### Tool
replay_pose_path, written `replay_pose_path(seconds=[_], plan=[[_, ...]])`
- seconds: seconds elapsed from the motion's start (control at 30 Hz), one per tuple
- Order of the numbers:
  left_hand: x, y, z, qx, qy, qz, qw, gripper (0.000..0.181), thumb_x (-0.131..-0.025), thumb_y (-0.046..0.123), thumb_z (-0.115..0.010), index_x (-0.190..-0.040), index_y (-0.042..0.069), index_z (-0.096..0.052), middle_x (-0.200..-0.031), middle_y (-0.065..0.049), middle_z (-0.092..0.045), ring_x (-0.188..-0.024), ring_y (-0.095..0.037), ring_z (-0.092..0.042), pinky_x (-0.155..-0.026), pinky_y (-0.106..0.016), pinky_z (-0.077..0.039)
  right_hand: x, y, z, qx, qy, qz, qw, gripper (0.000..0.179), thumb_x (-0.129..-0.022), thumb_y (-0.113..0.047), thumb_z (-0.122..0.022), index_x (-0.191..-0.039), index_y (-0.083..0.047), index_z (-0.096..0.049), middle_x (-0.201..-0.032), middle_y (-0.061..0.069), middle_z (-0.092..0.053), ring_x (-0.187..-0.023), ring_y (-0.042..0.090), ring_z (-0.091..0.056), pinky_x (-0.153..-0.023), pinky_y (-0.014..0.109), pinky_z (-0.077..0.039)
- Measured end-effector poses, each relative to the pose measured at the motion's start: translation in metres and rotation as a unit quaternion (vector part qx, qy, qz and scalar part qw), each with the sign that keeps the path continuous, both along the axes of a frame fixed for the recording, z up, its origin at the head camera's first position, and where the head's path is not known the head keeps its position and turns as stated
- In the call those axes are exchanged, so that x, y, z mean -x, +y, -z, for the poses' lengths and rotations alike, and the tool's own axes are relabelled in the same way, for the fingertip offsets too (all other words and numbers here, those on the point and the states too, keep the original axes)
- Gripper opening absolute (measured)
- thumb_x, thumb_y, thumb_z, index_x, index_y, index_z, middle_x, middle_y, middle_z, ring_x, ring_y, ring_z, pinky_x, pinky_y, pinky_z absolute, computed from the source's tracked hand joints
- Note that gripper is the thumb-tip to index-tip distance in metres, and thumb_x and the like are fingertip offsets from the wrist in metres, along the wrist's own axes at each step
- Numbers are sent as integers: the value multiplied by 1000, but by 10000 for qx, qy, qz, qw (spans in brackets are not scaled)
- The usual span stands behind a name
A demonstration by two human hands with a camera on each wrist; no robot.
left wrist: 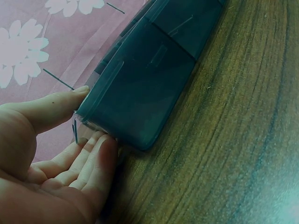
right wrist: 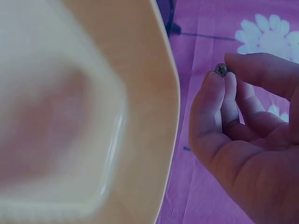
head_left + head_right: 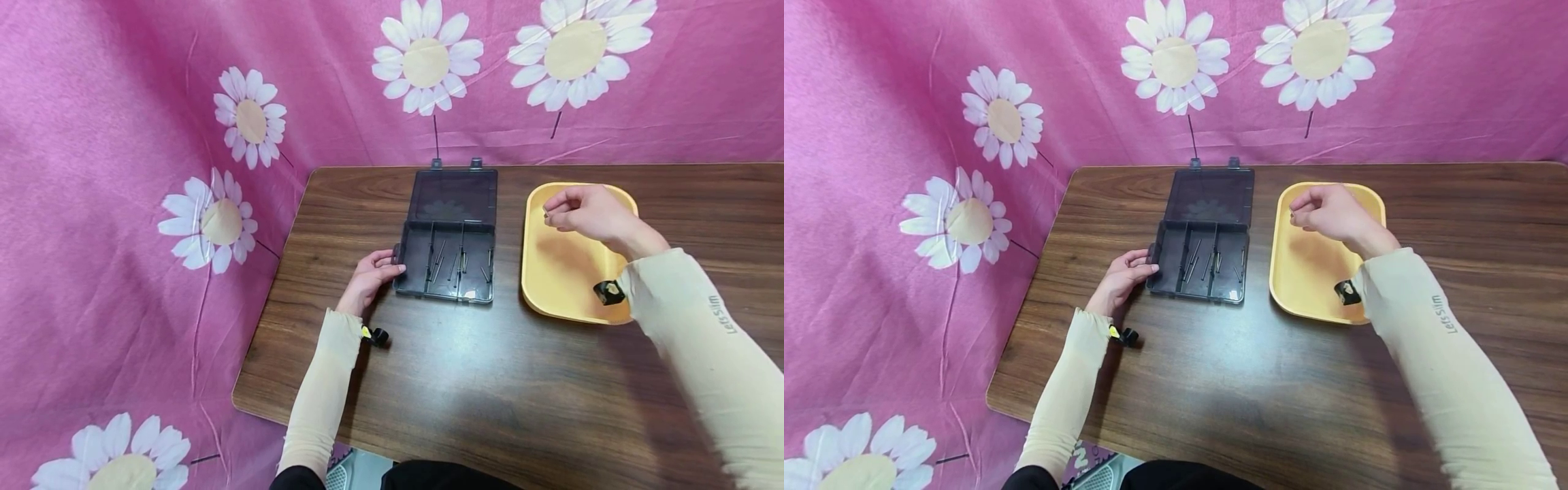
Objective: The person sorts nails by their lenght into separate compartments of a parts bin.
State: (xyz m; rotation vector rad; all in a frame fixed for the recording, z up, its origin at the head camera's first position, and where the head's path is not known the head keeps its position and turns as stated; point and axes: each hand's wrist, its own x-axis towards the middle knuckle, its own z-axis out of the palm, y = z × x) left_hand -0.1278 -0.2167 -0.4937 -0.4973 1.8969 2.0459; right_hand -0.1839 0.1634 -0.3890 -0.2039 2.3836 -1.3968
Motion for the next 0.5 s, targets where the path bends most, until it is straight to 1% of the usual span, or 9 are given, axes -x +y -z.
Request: replay_pose_path(seconds=[0.17,0.33,0.5], plan=[[0,-1,0,87,-22,38,10000,48,-74,-4,-67,-119,2,-50,-103,-11,-61,-87,-10,-59,-77,-20,-48,-1,-17,2,10,-41,-238,9997,27,-81,-5,-58,-104,9,-51,-75,-5,-62,-70,3,-59,-65,17,-48],[0,-2,1,57,-13,23,10000,49,-74,-4,-67,-119,1,-50,-105,-12,-61,-88,-11,-60,-78,-21,-48,-1,-36,8,-101,7,-358,9993,26,-80,-4,-58,-102,7,-54,-78,1,-60,-67,4,-56,-64,16,-47],[2,-2,2,30,-33,-20,10000,48,-73,-4,-68,-118,2,-51,-105,-11,-61,-88,-10,-60,-77,-20,-49,-2,-52,10,-181,-4,-470,9987,24,-78,-3,-57,-100,7,-55,-75,2,-58,-64,8,-55,-60,20,-47]])
